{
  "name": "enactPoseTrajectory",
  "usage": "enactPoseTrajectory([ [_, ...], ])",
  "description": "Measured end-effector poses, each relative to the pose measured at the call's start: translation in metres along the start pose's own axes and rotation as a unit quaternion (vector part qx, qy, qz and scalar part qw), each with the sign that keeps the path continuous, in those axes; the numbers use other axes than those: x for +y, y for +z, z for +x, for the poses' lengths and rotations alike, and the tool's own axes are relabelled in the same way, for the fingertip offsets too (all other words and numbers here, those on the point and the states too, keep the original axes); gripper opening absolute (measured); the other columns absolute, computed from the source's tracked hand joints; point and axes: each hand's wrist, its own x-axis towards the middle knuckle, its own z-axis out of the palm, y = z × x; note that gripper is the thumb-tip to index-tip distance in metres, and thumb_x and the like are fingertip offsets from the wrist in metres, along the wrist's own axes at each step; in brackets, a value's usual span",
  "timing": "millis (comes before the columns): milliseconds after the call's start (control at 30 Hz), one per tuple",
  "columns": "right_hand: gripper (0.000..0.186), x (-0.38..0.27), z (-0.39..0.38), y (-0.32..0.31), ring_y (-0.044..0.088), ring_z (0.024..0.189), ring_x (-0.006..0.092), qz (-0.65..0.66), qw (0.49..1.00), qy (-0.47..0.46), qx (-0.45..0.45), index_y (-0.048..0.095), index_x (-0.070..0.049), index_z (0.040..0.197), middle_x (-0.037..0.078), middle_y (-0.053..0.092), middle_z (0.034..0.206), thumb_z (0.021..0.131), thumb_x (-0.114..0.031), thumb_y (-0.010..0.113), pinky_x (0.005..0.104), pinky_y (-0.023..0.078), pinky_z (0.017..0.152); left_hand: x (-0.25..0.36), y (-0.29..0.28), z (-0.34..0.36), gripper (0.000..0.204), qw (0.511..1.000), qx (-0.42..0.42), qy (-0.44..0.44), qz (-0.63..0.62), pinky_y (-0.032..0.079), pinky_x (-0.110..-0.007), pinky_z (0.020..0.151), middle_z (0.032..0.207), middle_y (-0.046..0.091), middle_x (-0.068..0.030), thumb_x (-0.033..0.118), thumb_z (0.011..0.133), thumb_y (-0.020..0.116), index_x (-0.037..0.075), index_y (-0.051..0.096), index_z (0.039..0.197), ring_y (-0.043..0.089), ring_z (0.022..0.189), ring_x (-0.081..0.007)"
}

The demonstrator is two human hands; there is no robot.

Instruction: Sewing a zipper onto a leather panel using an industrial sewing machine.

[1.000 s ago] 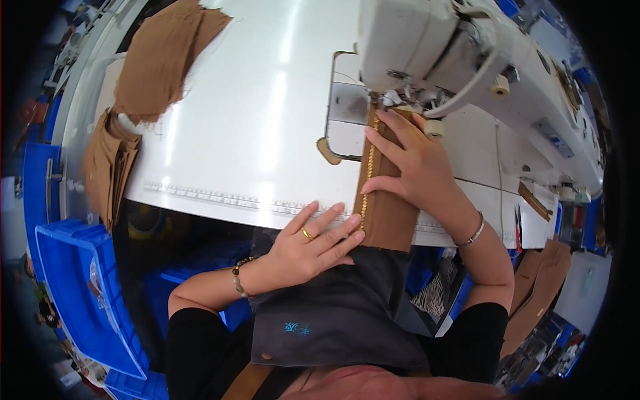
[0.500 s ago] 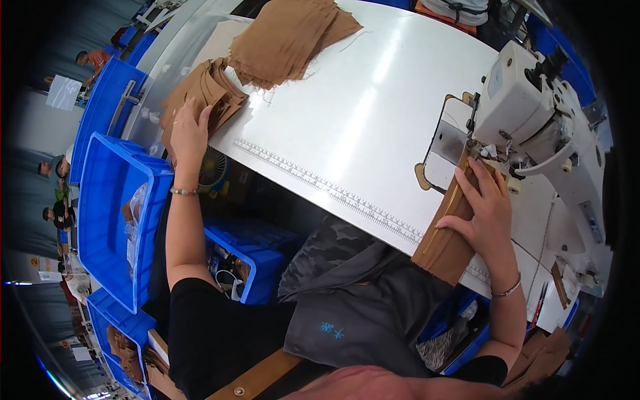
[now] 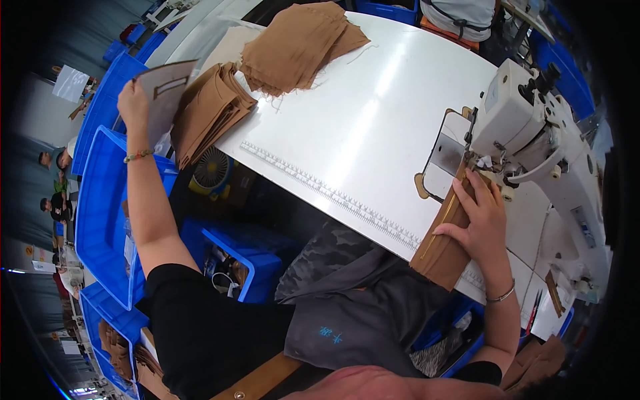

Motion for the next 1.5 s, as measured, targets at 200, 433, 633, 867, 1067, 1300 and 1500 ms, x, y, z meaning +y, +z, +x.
enactPoseTrajectory([
  [200,0.086,-0.002,0.0,-0.001,0.061,0.13,0.0345,0.006,1.0,0.017,-0.005,0.069,-0.006,0.133,0.02,0.058,0.146,0.074,-0.067,0.078,0.0432,0.048,0.098,0.112,-0.098,-0.048,0.03,0.971,0.008,0.132,-0.2,0.047,-0.025,0.078,0.089,0.068,-0.0058,0.022,0.108,0.059,-0.001,0.073,0.122,0.06,0.085,-0.0097],
  [433,0.087,-0.004,-0.002,-0.002,0.06,0.13,0.0354,-0.001,1.0,0.021,-0.01,0.07,-0.004,0.13,0.02,0.059,0.144,0.074,-0.071,0.076,0.0481,0.045,0.106,0.263,-0.176,-0.177,0.035,0.717,-0.417,0.298,-0.473,0.055,-0.032,0.089,0.119,0.075,-0.0195,0.004,0.094,0.065,-0.004,0.07,0.127,0.074,0.102,-0.0252],
  [633,0.077,-0.002,-0.003,-0.001,0.059,0.132,0.0359,0.024,0.999,0.027,-0.01,0.069,-0.005,0.133,0.02,0.059,0.145,0.078,-0.057,0.081,0.0549,0.036,0.116,0.318,-0.066,-0.204,0.052,0.539,-0.647,0.338,-0.42,0.058,-0.041,0.087,0.115,0.076,-0.0189,0.044,0.093,0.077,0.002,0.074,0.123,0.074,0.096,-0.0357],
  [867,0.07,-0.003,-0.004,-0.001,0.059,0.13,0.0352,0.024,0.999,0.029,-0.018,0.068,-0.006,0.136,0.02,0.059,0.145,0.081,-0.047,0.082,0.0547,0.034,0.118,0.408,0.086,-0.219,0.032,0.814,-0.32,0.333,-0.353,0.056,-0.035,0.074,0.098,0.075,-0.0165,0.026,0.092,0.08,-0.002,0.076,0.107,0.069,0.078,-0.0221],
  [1067,0.079,-0.001,-0.006,-0.002,0.058,0.132,0.0362,0.033,0.999,0.032,-0.027,0.066,-0.008,0.138,0.021,0.057,0.147,0.077,-0.055,0.083,0.0505,0.041,0.108,0.372,0.098,-0.226,0.027,0.685,-0.565,0.19,-0.419,0.055,-0.029,0.068,0.098,0.069,-0.0079,0.017,0.083,0.089,-0.002,0.073,0.096,0.065,0.076,-0.0142],
  [1300,0.072,0.0,-0.005,0.001,0.06,0.125,0.0369,-0.009,1.0,0.013,-0.021,0.067,-0.005,0.137,0.021,0.059,0.143,0.082,-0.05,0.078,0.0571,0.035,0.119,0.379,0.039,-0.289,0.019,0.471,-0.602,0.159,-0.625,0.045,-0.022,0.06,0.082,0.065,0.0027,0.006,0.086,0.086,0.004,0.067,0.09,0.056,0.066,-0.0022],
  [1500,0.065,0.003,-0.006,0.005,0.06,0.126,0.0362,0.038,0.999,0.007,-0.004,0.063,-0.007,0.14,0.019,0.06,0.142,0.088,-0.045,0.071,0.0592,0.033,0.118,0.404,0.009,-0.328,0.047,0.66,-0.362,0.348,-0.559,0.056,-0.037,0.074,0.11,0.066,-0.0096,0.025,0.084,0.087,0.006,0.064,0.121,0.069,0.091,-0.0221],
])
